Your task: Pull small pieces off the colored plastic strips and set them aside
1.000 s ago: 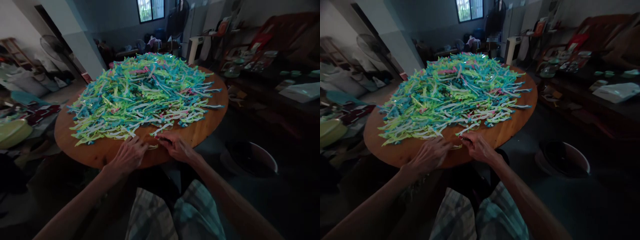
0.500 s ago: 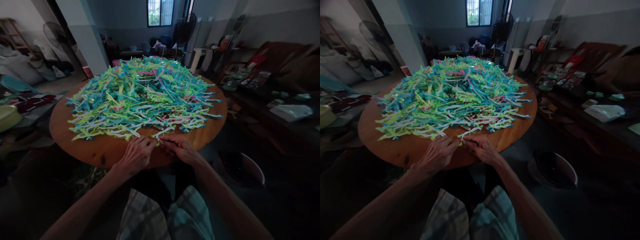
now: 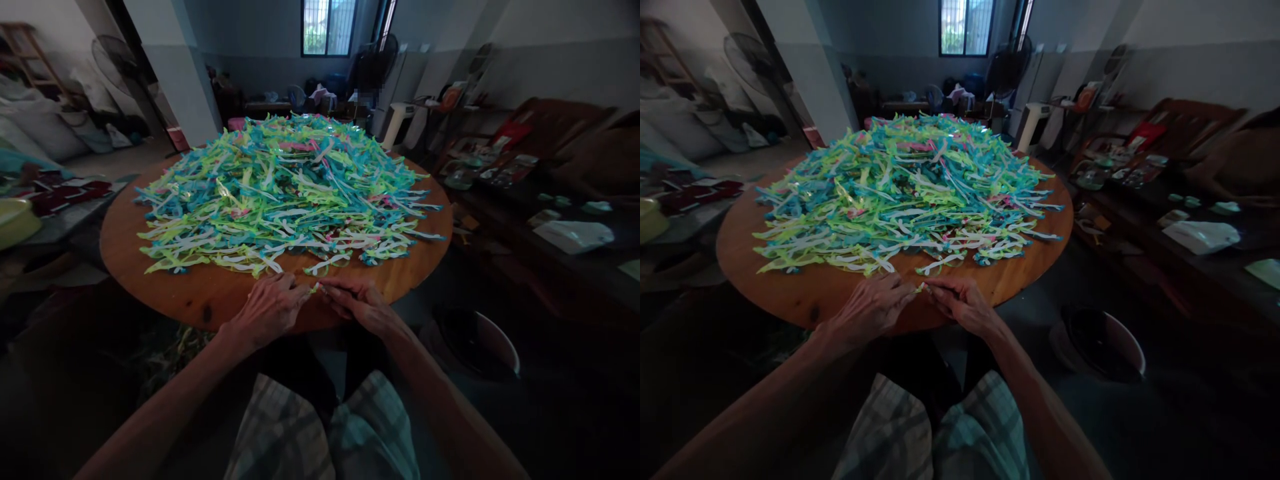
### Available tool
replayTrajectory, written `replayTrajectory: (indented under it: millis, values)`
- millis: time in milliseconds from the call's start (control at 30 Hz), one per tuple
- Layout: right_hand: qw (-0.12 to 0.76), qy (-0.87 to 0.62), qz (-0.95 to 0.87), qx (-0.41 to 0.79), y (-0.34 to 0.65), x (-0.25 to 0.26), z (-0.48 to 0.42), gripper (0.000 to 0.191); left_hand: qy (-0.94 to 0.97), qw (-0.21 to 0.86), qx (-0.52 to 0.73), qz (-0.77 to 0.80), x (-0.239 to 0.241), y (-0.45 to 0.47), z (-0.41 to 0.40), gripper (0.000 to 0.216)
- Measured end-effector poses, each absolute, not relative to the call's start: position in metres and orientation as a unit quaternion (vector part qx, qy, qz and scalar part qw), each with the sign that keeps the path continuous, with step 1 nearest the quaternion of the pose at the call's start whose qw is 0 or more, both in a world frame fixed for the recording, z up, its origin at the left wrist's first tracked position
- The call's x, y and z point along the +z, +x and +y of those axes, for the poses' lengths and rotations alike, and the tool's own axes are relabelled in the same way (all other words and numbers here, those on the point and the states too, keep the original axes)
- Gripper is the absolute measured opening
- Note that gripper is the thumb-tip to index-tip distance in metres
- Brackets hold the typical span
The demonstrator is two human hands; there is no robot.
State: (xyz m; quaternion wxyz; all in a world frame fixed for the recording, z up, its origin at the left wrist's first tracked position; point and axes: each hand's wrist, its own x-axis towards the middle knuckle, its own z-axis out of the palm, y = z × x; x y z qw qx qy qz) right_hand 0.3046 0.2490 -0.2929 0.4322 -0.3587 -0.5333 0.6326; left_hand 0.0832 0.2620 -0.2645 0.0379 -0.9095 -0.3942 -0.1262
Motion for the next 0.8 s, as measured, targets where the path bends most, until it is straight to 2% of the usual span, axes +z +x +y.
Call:
replayTrajectory:
  millis: [167,433,667,733,800]
  values:
    - [0.441,-0.369,-0.555,0.601,0.302,-0.295,0.245,0.043,-0.912,0.035,-0.12,-0.39,-0.263,0.083,0.26,0.029]
    - [0.403,-0.403,-0.683,0.456,0.303,-0.291,0.242,0.028,-0.921,0.021,-0.093,-0.377,-0.264,0.08,0.262,0.025]
    - [0.322,-0.378,-0.737,0.458,0.292,-0.275,0.232,0.026,-0.936,0.02,-0.121,-0.33,-0.259,0.063,0.245,0.023]
    - [0.316,-0.33,-0.745,0.486,0.281,-0.27,0.227,0.031,-0.935,0.029,-0.137,-0.327,-0.26,0.042,0.233,0.023]
    - [0.322,-0.308,-0.771,0.455,0.274,-0.267,0.227,0.037,-0.925,0.043,-0.16,-0.343,-0.26,0.017,0.223,0.022]
